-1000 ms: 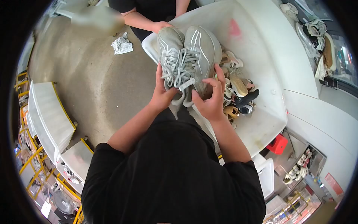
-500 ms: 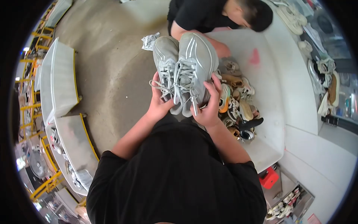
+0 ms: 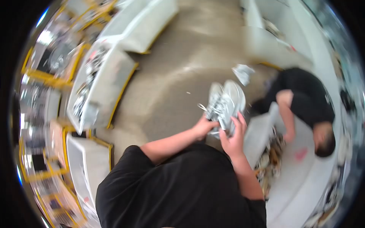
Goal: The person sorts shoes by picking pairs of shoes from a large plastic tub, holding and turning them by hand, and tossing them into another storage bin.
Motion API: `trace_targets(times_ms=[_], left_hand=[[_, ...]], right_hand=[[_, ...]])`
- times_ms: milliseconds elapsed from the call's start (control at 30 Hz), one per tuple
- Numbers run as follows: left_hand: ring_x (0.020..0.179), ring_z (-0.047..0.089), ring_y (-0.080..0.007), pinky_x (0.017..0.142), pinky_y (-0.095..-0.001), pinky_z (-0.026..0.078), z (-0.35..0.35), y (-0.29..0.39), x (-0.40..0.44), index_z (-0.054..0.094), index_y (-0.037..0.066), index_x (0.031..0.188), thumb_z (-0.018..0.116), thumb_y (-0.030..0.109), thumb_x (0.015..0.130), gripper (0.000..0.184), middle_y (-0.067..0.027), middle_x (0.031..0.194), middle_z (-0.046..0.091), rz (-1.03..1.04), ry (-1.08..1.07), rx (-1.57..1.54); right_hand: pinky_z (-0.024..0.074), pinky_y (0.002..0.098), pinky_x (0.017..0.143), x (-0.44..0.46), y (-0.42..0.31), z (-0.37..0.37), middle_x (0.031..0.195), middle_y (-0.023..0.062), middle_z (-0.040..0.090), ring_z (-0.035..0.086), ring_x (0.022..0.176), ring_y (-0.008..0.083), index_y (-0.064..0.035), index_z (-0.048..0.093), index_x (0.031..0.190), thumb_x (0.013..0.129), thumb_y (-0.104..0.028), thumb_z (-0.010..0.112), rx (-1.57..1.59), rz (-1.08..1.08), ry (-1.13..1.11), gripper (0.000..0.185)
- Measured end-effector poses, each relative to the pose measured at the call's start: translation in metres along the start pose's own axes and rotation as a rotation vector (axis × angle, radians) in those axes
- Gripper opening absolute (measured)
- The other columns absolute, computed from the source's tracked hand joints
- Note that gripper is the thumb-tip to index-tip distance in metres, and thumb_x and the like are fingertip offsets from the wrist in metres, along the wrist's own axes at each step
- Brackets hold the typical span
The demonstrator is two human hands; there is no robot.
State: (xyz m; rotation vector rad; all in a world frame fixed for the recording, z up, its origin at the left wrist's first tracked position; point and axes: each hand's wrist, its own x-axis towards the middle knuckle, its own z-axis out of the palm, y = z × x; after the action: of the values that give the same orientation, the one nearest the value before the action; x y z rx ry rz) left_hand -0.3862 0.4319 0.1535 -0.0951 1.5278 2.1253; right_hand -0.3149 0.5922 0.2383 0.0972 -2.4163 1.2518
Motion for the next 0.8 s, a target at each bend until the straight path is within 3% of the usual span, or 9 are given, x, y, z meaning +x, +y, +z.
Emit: trace_targets(times_ms=[133,333,500,533,567,600,633,700,800], left_hand=[[0.114,0.069,-0.0288,0.098,-0.0521,0.054,-0.097,-0.019,-0.01,0.058,0.013,0.14,0.063,0.031,0.096,0.048,-0.0104,0.138,0.066,-0.662,0.045,-0.403],[0.124,0.063,-0.0304,0.101,-0.0623,0.047,-0.266,-0.018,-0.015,0.059,0.023,0.14,0.066,0.051,0.091,0.057,-0.0084,0.14,0.065,-0.649,0.361,-0.74],[0.127,0.059,-0.0283,0.103,-0.058,0.049,-0.44,0.14,0.004,0.056,0.025,0.144,0.066,0.058,0.092,0.062,-0.0056,0.141,0.061,-0.217,0.707,-0.933],[0.129,0.057,-0.03,0.112,-0.0633,0.041,-0.491,0.175,0.011,0.053,0.023,0.148,0.065,0.062,0.093,0.068,-0.0067,0.145,0.058,-0.064,0.721,-0.95],[0.147,0.042,-0.0365,0.121,-0.0694,0.022,-0.517,0.228,0.003,0.039,0.021,0.159,0.062,0.071,0.091,0.088,-0.0138,0.163,0.04,0.242,0.646,-0.772],[0.159,0.015,-0.0416,0.124,-0.0715,0.004,-0.534,0.284,-0.02,0.022,0.021,0.167,0.06,0.077,0.089,0.103,-0.0194,0.174,0.011,0.327,0.646,-0.695],[0.161,-0.003,-0.0418,0.124,-0.0711,0.0,-0.555,0.319,-0.034,0.0,0.021,0.17,0.056,0.08,0.088,0.116,-0.0208,0.175,-0.008,0.465,0.583,-0.686],[0.162,-0.005,-0.0396,0.125,-0.0674,0.004,-0.563,0.375,-0.047,-0.01,0.019,0.169,0.057,0.08,0.089,0.121,-0.0182,0.176,-0.009,0.614,0.759,-0.92],[0.163,-0.004,-0.0377,0.126,-0.0667,0.007,-0.573,0.362,-0.032,-0.016,0.02,0.167,0.054,0.077,0.092,0.118,-0.0159,0.176,-0.01,0.63,0.756,-0.738]], right_hand=[[0.0364,0.0495,0.118,0.01,-0.008,0.056,0.153,0.0256,0.046,0.046,0.14,0.0422,-0.0009,0.057,0.133,0.09,-0.016,0.073,0.09,0.056,-0.222,0.048],[0.0468,0.0439,0.109,0.015,-0.014,0.099,0.15,0.0225,0.05,0.052,0.136,0.0373,0.0003,0.061,0.128,0.093,-0.009,0.07,0.06,0.185,-0.386,0.038],[0.0507,0.0419,0.103,0.005,-0.01,0.106,0.145,0.0206,0.053,0.057,0.13,0.034,0.0004,0.064,0.121,0.093,-0.005,0.068,0.05,0.284,-0.43,0.028],[0.0507,0.0419,0.103,0.004,-0.009,0.106,0.145,0.0206,0.053,0.057,0.13,0.034,0.0004,0.064,0.121,0.093,-0.005,0.068,0.044,0.272,-0.43,0.028],[0.0511,0.0421,0.103,0.001,-0.008,0.107,0.145,0.0203,0.054,0.057,0.129,0.034,0.0002,0.064,0.12,0.093,-0.005,0.067,0.042,0.288,-0.445,0.028],[0.0514,0.0423,0.103,-0.001,-0.008,0.107,0.145,0.02,0.054,0.057,0.129,0.0341,0.0001,0.065,0.12,0.093,-0.005,0.067,0.042,0.308,-0.457,0.027],[0.0525,0.0422,0.102,-0.001,-0.009,0.107,0.144,0.0197,0.055,0.058,0.128,0.0337,-0.0004,0.065,0.12,0.093,-0.005,0.067,0.027,0.297,-0.464,0.027],[0.0527,0.0419,0.102,-0.003,-0.01,0.106,0.143,0.0196,0.055,0.059,0.127,0.0334,-0.0005,0.065,0.119,0.093,-0.004,0.068,0.034,0.303,-0.455,0.027],[0.0538,0.0408,0.1,-0.008,-0.004,0.102,0.142,0.0193,0.057,0.06,0.126,0.0321,-0.0003,0.065,0.118,0.093,-0.004,0.068,0.05,0.325,-0.429,0.026]])
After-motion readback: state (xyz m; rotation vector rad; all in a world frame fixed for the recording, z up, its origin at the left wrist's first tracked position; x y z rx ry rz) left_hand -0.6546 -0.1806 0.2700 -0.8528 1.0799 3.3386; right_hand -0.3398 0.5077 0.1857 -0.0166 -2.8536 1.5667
